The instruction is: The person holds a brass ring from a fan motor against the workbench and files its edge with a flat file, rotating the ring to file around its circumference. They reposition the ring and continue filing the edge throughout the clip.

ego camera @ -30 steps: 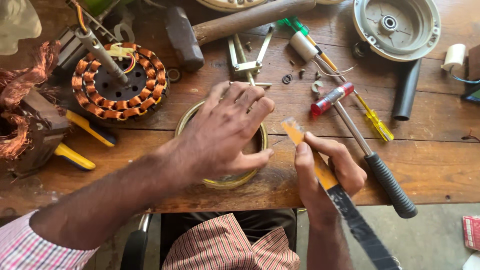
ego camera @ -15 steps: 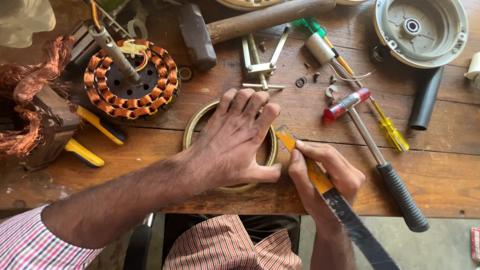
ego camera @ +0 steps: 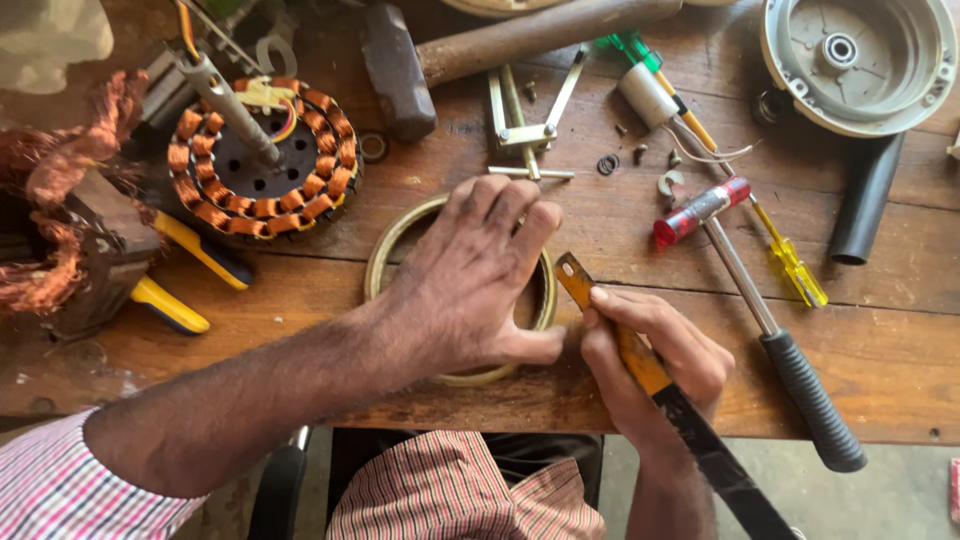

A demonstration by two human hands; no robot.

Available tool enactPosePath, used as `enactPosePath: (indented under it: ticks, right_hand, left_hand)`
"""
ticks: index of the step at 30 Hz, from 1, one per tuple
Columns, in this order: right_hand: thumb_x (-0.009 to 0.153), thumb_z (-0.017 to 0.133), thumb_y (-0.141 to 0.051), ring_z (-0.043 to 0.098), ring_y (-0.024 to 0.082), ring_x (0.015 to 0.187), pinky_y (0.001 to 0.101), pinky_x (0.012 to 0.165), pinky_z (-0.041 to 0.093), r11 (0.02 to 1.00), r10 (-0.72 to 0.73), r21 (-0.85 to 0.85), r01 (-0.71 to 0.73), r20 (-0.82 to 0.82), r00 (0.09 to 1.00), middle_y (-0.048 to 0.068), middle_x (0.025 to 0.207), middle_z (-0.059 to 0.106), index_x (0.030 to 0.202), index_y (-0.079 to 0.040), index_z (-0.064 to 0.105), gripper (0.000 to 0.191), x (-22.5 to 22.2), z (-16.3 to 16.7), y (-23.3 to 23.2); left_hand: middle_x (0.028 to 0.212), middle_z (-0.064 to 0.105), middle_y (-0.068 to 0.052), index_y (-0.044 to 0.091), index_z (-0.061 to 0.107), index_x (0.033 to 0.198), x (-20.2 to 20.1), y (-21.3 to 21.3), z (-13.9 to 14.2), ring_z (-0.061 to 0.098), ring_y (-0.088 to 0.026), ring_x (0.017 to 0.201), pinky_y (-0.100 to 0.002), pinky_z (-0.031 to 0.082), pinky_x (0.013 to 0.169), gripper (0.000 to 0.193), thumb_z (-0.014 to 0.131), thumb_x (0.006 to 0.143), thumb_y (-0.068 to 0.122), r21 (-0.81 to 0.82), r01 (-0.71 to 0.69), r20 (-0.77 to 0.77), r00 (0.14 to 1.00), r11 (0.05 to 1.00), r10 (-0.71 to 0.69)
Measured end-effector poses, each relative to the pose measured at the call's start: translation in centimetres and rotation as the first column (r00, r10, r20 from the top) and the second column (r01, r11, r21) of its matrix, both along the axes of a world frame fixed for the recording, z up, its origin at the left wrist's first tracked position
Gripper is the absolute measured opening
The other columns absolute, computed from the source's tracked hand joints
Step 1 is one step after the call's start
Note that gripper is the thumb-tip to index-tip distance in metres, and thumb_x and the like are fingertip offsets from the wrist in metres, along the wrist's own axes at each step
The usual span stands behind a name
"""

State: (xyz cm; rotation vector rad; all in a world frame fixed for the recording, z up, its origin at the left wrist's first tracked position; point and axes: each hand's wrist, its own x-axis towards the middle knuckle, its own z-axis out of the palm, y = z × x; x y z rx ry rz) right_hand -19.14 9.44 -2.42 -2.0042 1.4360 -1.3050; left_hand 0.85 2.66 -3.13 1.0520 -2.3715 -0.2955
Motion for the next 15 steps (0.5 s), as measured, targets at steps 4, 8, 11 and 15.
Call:
enactPosePath:
  ticks: [4, 8, 11, 15]
  right_hand:
    - [0.085, 0.074, 0.01, 0.077, 0.02, 0.094, 0.0297, 0.089, 0.06, 1.0, 0.002, 0.021, -0.002, 0.003, 1.0, 0.015, 0.102, 0.076, 0.108, 0.002, 0.07, 0.024, -0.12, -0.06, 0.02]
    - [0.085, 0.075, 0.009, 0.077, 0.02, 0.091, 0.0292, 0.085, 0.06, 0.999, -0.021, 0.037, 0.023, -0.051, 0.998, 0.015, 0.1, 0.077, 0.107, 0.003, 0.072, 0.024, 0.23, 0.03, -0.1]
    - [0.084, 0.072, 0.009, 0.078, 0.019, 0.092, 0.0277, 0.086, 0.06, 1.0, -0.005, -0.017, 0.004, -0.029, 1.0, 0.013, 0.099, 0.076, 0.101, 0.001, 0.069, 0.02, 0.21, 0.26, -0.01]
    - [0.084, 0.073, 0.01, 0.076, 0.019, 0.089, 0.0282, 0.084, 0.058, 0.998, 0.018, 0.058, -0.015, -0.048, 0.999, 0.013, 0.097, 0.076, 0.11, 0.004, 0.071, 0.027, -0.13, 0.23, -0.02]
  left_hand:
    - [0.129, 0.044, -0.023, -0.002, 0.041, 0.131, 0.18, -0.12, -0.07, 0.04, -0.041, 0.127, -0.056, 0.031, 0.114, 0.098, 0.08, 0.067, 0.062, -0.005, 0.006, -0.004, 1.0, 1.0, -0.006]
    - [0.128, 0.044, -0.023, 0.0, 0.041, 0.127, 0.01, -0.27, -0.14, 0.04, -0.04, 0.126, -0.056, 0.031, 0.112, 0.096, 0.081, 0.063, 0.059, 0.06, -0.008, 0.034, 0.999, 0.998, 0.006]
    - [0.126, 0.043, -0.025, -0.003, 0.04, 0.13, -0.07, -0.32, -0.13, 0.04, -0.042, 0.125, -0.058, 0.03, 0.112, 0.099, 0.081, 0.067, 0.061, 0.02, 0.011, 0.01, 1.0, 1.0, -0.011]
    - [0.127, 0.044, -0.023, -0.002, 0.04, 0.129, -0.05, -0.2, -0.01, 0.04, -0.041, 0.126, -0.056, 0.031, 0.112, 0.099, 0.082, 0.063, 0.06, 0.023, -0.001, 0.027, 1.0, 1.0, 0.0]
